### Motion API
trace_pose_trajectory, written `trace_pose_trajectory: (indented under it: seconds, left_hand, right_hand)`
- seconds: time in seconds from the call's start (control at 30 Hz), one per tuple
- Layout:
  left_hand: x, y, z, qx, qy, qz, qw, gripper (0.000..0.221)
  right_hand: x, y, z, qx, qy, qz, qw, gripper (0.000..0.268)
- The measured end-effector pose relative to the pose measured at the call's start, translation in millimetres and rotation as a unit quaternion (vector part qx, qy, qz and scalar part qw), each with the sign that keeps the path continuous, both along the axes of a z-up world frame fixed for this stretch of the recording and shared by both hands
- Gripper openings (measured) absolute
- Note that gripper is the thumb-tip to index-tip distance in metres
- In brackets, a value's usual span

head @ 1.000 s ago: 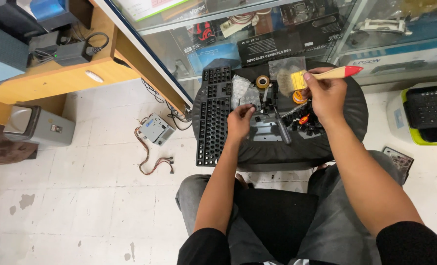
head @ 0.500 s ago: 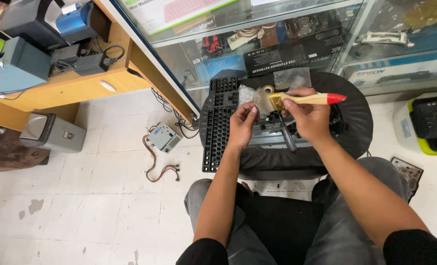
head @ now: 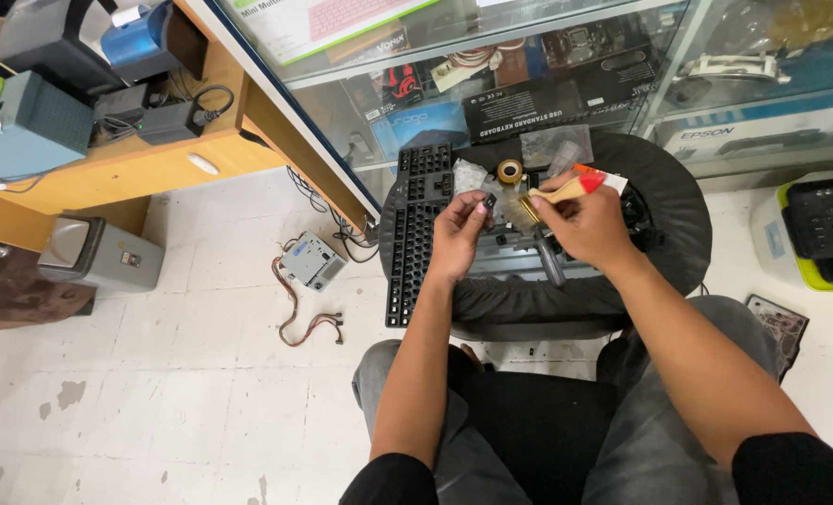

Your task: Cleaning dust from keyboard components and frame using a brush

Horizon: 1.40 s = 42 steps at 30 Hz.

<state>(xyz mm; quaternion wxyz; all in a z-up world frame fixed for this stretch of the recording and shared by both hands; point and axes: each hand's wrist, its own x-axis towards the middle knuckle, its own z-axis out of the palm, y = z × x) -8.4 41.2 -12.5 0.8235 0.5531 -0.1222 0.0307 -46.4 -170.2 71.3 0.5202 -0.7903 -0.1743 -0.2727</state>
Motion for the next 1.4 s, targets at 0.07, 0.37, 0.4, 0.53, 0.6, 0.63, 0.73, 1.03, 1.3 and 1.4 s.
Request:
trace_pose_trajectory:
  seconds: [0.07, 0.37, 0.4, 0.53, 0.6, 0.63, 0.73, 1.03, 1.3, 1.4]
  left_hand:
    - [2, 3, 1, 0.022, -0.013, -0.001, 1.000, 0.015]
    - [-5, 9, 25, 0.112, -0.067, 0.012, 0.991, 0.014]
    - [-6, 10, 30, 0.139, -0.085, 0.013, 0.987, 0.014]
    - [-10, 6, 33, 0.174, -0.095, 0.005, 0.980, 0.014]
    - [-10, 4, 32, 0.200, -0.103, 0.005, 0.974, 0.014]
    - [-11, 3, 34, 0.200, -0.104, 0.003, 0.974, 0.014]
    - [-12, 0, 42, 0.210, -0.118, -0.002, 0.970, 0.014]
    - [-14, -8, 52, 0.222, -0.102, -0.015, 0.970, 0.013]
    - [1, -13, 23, 0.146, -0.086, -0.038, 0.985, 0.013]
    - [-1, -18, 27, 0.093, -0.056, -0.043, 0.993, 0.012]
  right_hand:
    - [-4, 4, 5, 0.112, 0.035, 0.038, 0.992, 0.018]
    - [-1, -2, 1, 0.185, 0.066, 0.062, 0.979, 0.019]
    - [-2, -1, 2, 0.245, 0.086, 0.086, 0.962, 0.020]
    - [-7, -5, 14, 0.236, 0.119, 0.124, 0.956, 0.020]
    - [-3, -10, 14, 0.167, 0.101, 0.048, 0.980, 0.018]
    - [-1, -13, 9, 0.167, 0.100, 0.047, 0.980, 0.018]
    - [0, -15, 6, 0.236, 0.121, 0.074, 0.961, 0.018]
    - [-4, -24, 1, 0.214, 0.107, 0.042, 0.970, 0.018]
    - [7, -34, -20, 0.276, 0.089, 0.029, 0.957, 0.019]
    - [-2, -28, -10, 0.288, 0.108, 0.074, 0.948, 0.021]
